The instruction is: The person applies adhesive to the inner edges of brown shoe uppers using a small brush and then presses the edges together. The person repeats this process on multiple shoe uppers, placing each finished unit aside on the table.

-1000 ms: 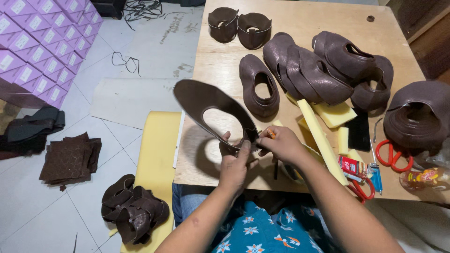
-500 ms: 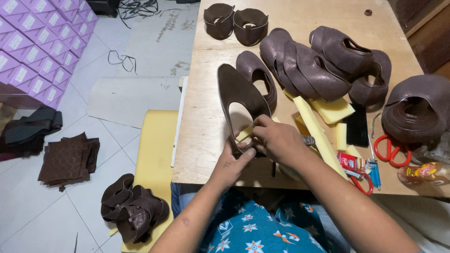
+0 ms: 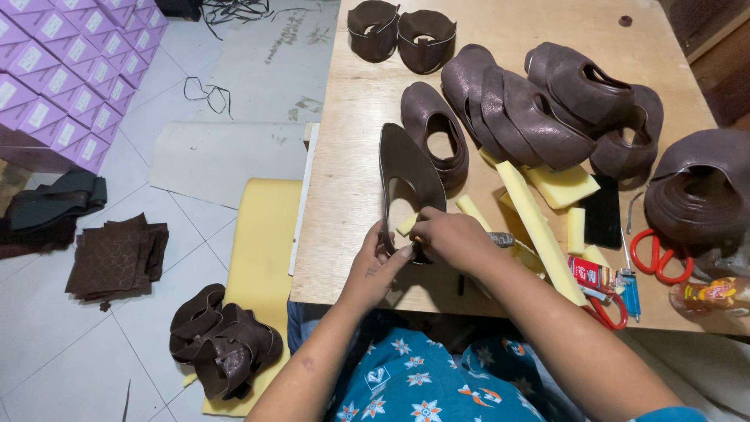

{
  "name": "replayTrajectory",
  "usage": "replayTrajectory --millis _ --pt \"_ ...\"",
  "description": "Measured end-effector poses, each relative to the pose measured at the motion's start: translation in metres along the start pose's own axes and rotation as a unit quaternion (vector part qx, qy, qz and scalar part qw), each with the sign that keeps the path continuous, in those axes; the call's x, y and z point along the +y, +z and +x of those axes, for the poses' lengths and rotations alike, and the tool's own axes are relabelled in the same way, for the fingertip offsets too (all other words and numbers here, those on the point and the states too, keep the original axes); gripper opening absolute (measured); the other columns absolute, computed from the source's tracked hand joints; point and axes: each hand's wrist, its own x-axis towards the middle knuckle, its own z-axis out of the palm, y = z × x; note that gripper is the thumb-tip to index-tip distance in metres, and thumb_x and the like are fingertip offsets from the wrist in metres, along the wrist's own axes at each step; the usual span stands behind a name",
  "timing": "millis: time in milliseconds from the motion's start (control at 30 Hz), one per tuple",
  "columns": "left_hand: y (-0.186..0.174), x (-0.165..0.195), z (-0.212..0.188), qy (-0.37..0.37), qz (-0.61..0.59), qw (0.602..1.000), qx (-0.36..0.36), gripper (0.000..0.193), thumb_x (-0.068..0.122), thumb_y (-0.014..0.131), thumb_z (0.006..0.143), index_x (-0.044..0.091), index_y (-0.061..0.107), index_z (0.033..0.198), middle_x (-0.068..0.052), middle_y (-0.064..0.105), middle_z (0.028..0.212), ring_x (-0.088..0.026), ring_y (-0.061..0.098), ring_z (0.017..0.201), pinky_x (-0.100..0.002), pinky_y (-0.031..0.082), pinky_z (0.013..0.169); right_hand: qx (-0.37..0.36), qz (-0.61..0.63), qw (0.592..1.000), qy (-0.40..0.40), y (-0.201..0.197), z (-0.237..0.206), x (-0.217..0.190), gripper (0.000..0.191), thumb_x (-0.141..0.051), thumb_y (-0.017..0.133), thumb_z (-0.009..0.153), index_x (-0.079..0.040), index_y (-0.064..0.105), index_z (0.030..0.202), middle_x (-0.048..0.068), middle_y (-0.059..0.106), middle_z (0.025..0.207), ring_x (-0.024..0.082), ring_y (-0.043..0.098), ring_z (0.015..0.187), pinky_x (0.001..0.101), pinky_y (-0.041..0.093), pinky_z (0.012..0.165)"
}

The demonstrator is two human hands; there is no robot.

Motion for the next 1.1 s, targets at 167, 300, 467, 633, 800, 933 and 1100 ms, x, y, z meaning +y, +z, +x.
replayTrajectory --millis 167,300,467,633,800,933,1100 --pt "-0.003 0.012 -0.004 -0.094 0.117 0.988 0.026 0.085 0.017 0.075 0.087 0.006 0.029 0.158 -0.006 0.064 0.128 -0.012 0.058 0.087 -0.025 0.051 0.072 0.004 -0.022 1.0 0.019 0.007 0.01 -0.001 0.018 -0.024 0.074 0.082 -0.017 0.073 0.098 0.007 0.065 0.105 0.034 0.068 0.089 0.0472 0.054 0.075" --pt "-0.002 0.017 -0.01 -0.062 0.133 0.989 -0.007 0.083 0.013 0.079 0.087 0.001 0.035 0.156 -0.015 0.068 0.113 -0.011 0.062 0.093 -0.024 0.054 0.082 0.022 -0.034 0.997 0.059 0.012 0.02 -0.005 0.018 -0.024 0.073 0.082 -0.015 0.072 0.098 0.008 0.066 0.103 0.034 0.068 0.089 0.0473 0.054 0.077" --pt "-0.002 0.018 -0.016 0.012 0.203 0.979 0.023 0.081 0.003 0.067 0.084 0.0 0.027 0.153 -0.011 0.063 0.123 -0.011 0.068 0.101 -0.027 0.056 0.086 0.034 -0.017 0.997 0.07 0.012 0.024 -0.012 0.016 -0.025 0.072 0.084 -0.012 0.072 0.094 0.009 0.067 0.104 0.035 0.069 0.091 0.0482 0.055 0.079" --pt "-0.003 0.008 -0.013 -0.065 0.171 0.981 0.07 0.076 0.005 0.063 0.087 0.004 0.029 0.155 -0.01 0.067 0.117 -0.016 0.066 0.093 -0.029 0.055 0.082 0.025 0.015 0.998 0.049 0.005 0.01 -0.02 0.025 -0.02 0.072 0.078 -0.007 0.067 0.099 0.014 0.065 0.103 0.039 0.067 0.092 0.0494 0.054 0.079" --pt "-0.004 -0.009 0.0 -0.007 0.061 0.993 0.098 0.056 0.006 0.063 0.093 -0.001 0.044 0.145 -0.011 0.065 0.119 -0.015 0.065 0.106 -0.029 0.054 0.089 0.075 0.073 0.993 0.048 -0.023 -0.011 -0.03 0.022 -0.024 0.07 0.086 -0.003 0.068 0.092 0.016 0.063 0.101 0.039 0.066 0.09 0.0471 0.052 0.08" --pt "-0.004 -0.017 0.008 0.042 0.124 0.979 0.158 0.046 0.007 0.063 0.097 0.0 0.049 0.14 -0.011 0.067 0.122 -0.016 0.065 0.113 -0.029 0.051 0.098 0.204 0.133 0.97 0.013 -0.063 -0.052 -0.025 0.028 -0.029 0.064 0.096 -0.002 0.07 0.092 0.014 0.063 0.092 0.033 0.065 0.086 0.0418 0.052 0.077" --pt "0.01 -0.019 0.016 0.017 0.07 0.976 0.205 0.044 0.01 0.061 0.095 0.002 0.049 0.136 -0.012 0.065 0.118 -0.017 0.066 0.106 -0.031 0.054 0.092 0.138 0.235 0.929 0.25 -0.085 -0.105 0.002 0.028 -0.031 0.067 0.089 -0.007 0.072 0.104 0.007 0.072 0.104 0.028 0.076 0.074 0.0384 0.059 0.07"
